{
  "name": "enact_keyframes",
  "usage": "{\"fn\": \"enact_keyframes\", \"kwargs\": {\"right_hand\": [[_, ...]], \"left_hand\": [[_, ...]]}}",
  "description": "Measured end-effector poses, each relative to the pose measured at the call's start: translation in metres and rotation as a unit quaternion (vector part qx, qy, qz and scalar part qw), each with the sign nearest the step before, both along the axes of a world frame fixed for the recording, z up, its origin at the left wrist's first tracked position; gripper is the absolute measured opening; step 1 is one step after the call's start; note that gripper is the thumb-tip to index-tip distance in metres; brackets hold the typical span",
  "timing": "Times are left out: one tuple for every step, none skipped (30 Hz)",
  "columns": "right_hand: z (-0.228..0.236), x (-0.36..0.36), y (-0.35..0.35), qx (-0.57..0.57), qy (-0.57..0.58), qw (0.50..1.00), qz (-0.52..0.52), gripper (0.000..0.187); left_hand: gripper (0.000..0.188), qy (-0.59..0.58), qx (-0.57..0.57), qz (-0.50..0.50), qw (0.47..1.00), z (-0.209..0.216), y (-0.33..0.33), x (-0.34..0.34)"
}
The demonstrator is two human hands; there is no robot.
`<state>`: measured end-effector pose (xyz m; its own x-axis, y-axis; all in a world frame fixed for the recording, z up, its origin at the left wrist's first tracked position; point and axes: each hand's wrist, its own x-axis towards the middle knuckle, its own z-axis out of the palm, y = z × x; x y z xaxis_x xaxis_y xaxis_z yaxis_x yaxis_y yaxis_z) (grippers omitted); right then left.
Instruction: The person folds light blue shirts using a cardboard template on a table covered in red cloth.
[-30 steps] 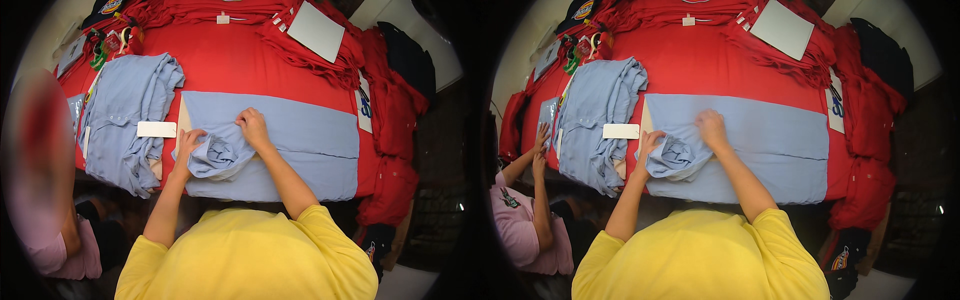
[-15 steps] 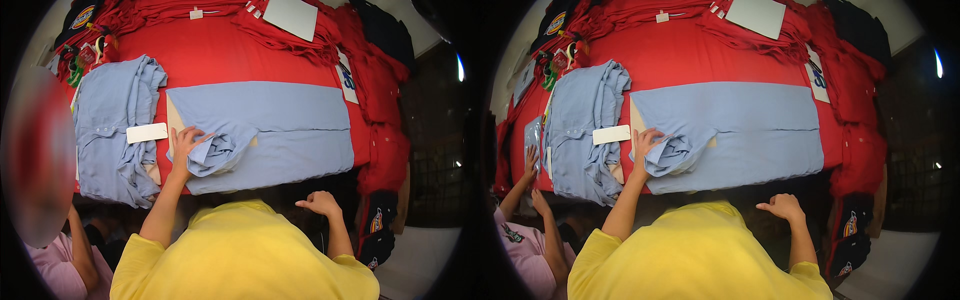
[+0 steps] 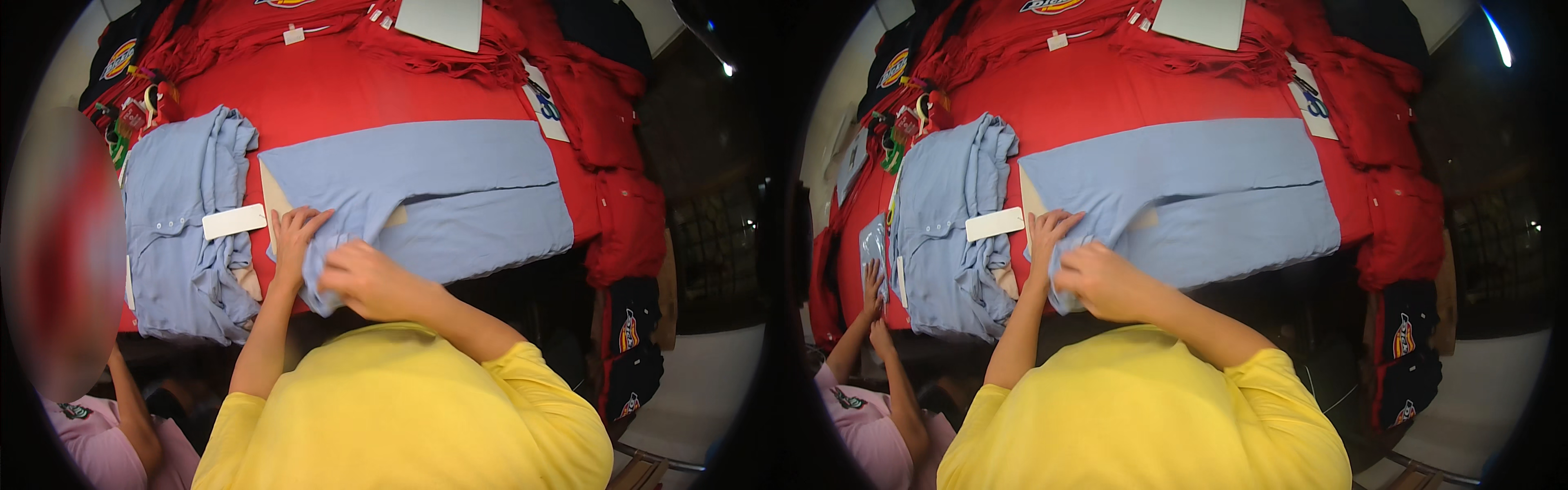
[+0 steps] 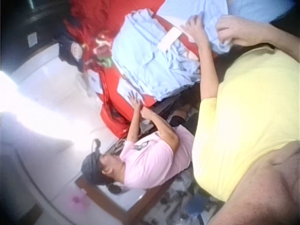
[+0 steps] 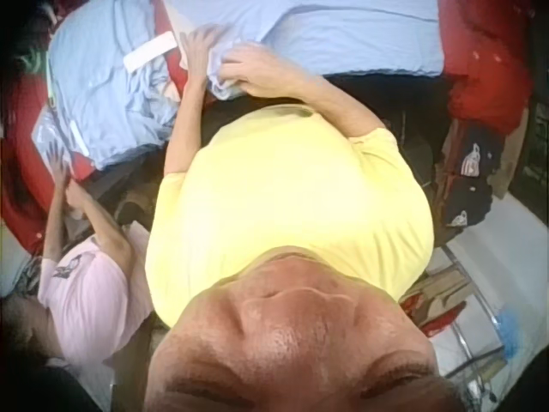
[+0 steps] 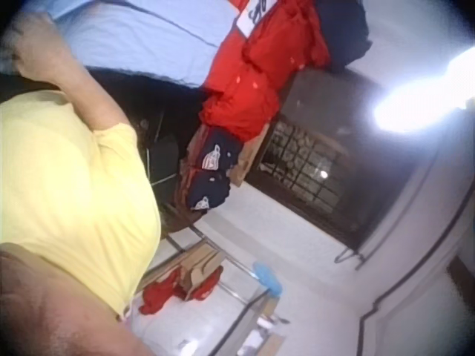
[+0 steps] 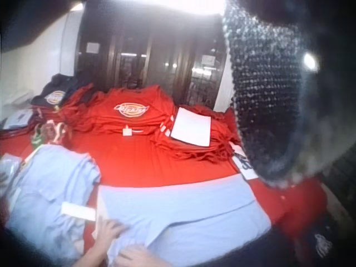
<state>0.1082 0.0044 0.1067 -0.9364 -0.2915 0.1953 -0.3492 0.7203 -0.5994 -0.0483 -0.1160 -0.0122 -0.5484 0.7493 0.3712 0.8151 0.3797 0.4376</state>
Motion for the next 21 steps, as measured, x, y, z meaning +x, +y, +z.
{"fn": "enact_keyframes", "kwargs": {"right_hand": [[0.019, 0.023, 0.005, -0.001, 0.000, 0.999, 0.047, 0.017], [0.021, 0.044, 0.010, -0.030, -0.039, 0.996, 0.075, 0.015], [0.023, 0.064, 0.016, -0.060, -0.079, 0.990, 0.103, 0.014], [0.024, 0.080, 0.025, -0.074, -0.116, 0.988, 0.076, 0.012], [0.025, 0.092, 0.035, -0.085, -0.151, 0.984, 0.050, 0.011], [0.025, 0.103, 0.044, -0.112, -0.182, 0.977, 0.019, 0.010], [0.026, 0.113, 0.052, -0.140, -0.213, 0.967, -0.014, 0.010], [0.027, 0.119, 0.056, -0.168, -0.243, 0.954, -0.048, 0.009], [0.028, 0.121, 0.057, -0.180, -0.234, 0.955, -0.039, 0.010], [0.032, 0.121, 0.060, -0.193, -0.220, 0.956, -0.034, 0.011], [0.036, 0.120, 0.063, -0.205, -0.207, 0.956, -0.029, 0.012], [0.038, 0.118, 0.070, -0.228, -0.175, 0.957, -0.031, 0.016], [0.041, 0.117, 0.079, -0.277, -0.134, 0.950, -0.055, 0.019], [0.039, 0.115, 0.092, -0.356, -0.070, 0.927, -0.093, 0.018], [0.038, 0.112, 0.110, -0.379, -0.007, 0.913, -0.151, 0.018], [0.023, 0.111, 0.143, -0.359, 0.078, 0.911, -0.187, 0.021], [0.009, 0.099, 0.167, -0.366, 0.126, 0.879, -0.278, 0.024], [-0.004, 0.090, 0.188, -0.370, 0.170, 0.838, -0.363, 0.028], [-0.017, 0.086, 0.204, -0.292, 0.167, 0.838, -0.429, 0.028], [-0.031, 0.084, 0.218, -0.212, 0.161, 0.831, -0.488, 0.027], [-0.054, 0.089, 0.231, -0.205, 0.133, 0.827, -0.506, 0.026]], "left_hand": [[0.043, -0.003, 0.002, 0.004, 1.000, 0.000, 0.000, 0.002], [0.043, 0.000, 0.028, 0.001, 1.000, 0.005, 0.003, 0.007], [0.041, -0.010, 0.029, 0.002, 1.000, 0.007, 0.003, 0.008], [0.039, -0.018, 0.030, 0.003, 0.999, 0.008, 0.002, 0.009], [0.037, -0.026, 0.032, 0.006, 0.999, 0.008, 0.002, 0.009], [0.036, -0.028, 0.034, 0.009, 0.999, 0.008, 0.001, 0.009], [0.034, -0.030, 0.034, 0.009, 0.999, 0.008, 0.001, 0.009], [0.033, -0.032, 0.035, 0.009, 0.999, 0.008, 0.001, 0.009], [0.032, -0.035, 0.036, 0.010, 0.999, 0.006, 0.000, 0.009], [0.030, -0.035, 0.037, 0.007, 0.999, 0.006, 0.002, 0.008], [0.029, -0.035, 0.039, 0.005, 0.999, 0.005, 0.002, 0.007], [0.027, -0.035, 0.031, 0.003, 0.999, 0.005, 0.000, 0.008], [0.026, -0.033, 0.026, -0.001, 0.999, 0.004, 0.000, 0.007], [0.024, -0.030, 0.023, -0.006, 0.999, 0.005, 0.000, 0.006], [0.022, -0.033, 0.029, -0.002, 0.999, 0.005, -0.002, 0.005], [0.020, -0.032, 0.036, -0.003, 0.999, 0.005, 0.000, 0.004], [0.019, -0.031, 0.042, -0.004, 0.999, 0.005, 0.002, 0.004], [0.021, -0.026, 0.034, 0.000, 0.999, 0.006, 0.002, 0.004], [0.023, -0.023, 0.028, 0.003, 0.999, 0.005, 0.002, 0.005], [0.024, -0.019, 0.023, 0.010, 0.999, 0.005, 0.002, 0.005], [0.026, -0.024, 0.028, 0.009, 0.999, 0.005, 0.004, 0.006]]}}
